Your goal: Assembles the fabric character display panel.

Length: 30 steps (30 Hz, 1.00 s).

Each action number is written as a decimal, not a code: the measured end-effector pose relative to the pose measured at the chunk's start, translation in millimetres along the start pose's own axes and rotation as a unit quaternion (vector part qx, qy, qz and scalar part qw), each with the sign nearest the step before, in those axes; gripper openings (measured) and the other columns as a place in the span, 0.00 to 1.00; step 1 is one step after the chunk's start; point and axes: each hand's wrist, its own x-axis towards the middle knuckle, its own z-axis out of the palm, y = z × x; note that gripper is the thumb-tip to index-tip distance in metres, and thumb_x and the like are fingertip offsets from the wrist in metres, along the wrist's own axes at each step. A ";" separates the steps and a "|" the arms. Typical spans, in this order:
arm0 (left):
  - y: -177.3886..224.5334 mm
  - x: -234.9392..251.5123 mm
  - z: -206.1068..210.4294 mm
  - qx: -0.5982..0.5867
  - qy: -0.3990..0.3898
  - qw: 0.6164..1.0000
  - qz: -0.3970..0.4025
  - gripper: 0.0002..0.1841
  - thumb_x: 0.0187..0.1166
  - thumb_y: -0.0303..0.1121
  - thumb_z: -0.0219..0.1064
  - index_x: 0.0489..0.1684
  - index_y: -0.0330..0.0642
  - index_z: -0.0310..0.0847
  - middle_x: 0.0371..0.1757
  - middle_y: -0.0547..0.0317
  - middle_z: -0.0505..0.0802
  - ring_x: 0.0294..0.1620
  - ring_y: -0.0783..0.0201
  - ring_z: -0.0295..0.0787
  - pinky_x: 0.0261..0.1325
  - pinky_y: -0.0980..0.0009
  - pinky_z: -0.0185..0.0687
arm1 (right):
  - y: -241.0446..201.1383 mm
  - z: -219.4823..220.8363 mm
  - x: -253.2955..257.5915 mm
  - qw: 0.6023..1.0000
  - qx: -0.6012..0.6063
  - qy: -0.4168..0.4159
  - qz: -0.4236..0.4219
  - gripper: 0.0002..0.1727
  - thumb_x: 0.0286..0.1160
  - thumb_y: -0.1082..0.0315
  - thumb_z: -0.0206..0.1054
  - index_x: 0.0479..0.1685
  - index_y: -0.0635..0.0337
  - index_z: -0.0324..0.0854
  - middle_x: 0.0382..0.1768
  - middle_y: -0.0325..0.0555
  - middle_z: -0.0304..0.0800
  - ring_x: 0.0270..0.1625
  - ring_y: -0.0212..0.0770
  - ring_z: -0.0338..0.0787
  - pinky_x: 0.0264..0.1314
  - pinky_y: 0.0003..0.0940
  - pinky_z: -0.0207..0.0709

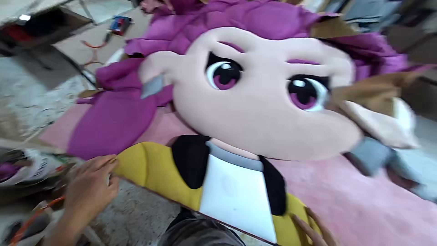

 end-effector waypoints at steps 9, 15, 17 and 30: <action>113.5 58.9 31.8 -0.054 -0.168 0.937 0.301 0.67 0.32 0.90 0.66 0.92 0.81 0.54 0.97 0.49 0.52 0.95 0.33 0.41 0.84 0.24 0.46 | 31.5 -12.5 -2.5 0.999 -0.023 0.013 -0.035 0.45 0.54 0.39 0.85 0.81 0.27 0.76 0.86 0.59 0.67 0.80 0.63 0.76 0.75 0.62 0.75; 135.2 38.2 47.9 -0.051 -0.126 0.951 0.278 0.60 0.39 0.91 0.58 0.89 0.86 0.58 0.96 0.46 0.53 0.93 0.27 0.43 0.82 0.21 0.44 | 47.2 -14.8 -15.4 0.999 -0.019 0.033 -0.007 0.39 0.58 0.38 0.82 0.77 0.23 0.79 0.87 0.56 0.68 0.79 0.63 0.77 0.70 0.66 0.72; 135.3 37.9 44.5 -0.046 -0.131 0.952 0.273 0.60 0.40 0.91 0.57 0.89 0.84 0.58 0.96 0.45 0.53 0.93 0.28 0.44 0.82 0.21 0.45 | 39.7 -13.9 -14.6 0.999 -0.028 0.032 0.015 0.42 0.58 0.35 0.80 0.80 0.28 0.77 0.87 0.55 0.67 0.80 0.62 0.76 0.71 0.67 0.71; 125.6 42.7 28.9 -0.066 -0.186 0.918 0.344 0.51 0.59 0.71 0.73 0.91 0.69 0.60 0.89 0.25 0.60 0.86 0.17 0.53 0.79 0.21 0.48 | 43.1 -24.0 -17.9 0.998 0.039 0.032 0.027 0.43 0.56 0.40 0.84 0.75 0.48 0.82 0.80 0.67 0.75 0.75 0.60 0.81 0.77 0.54 0.73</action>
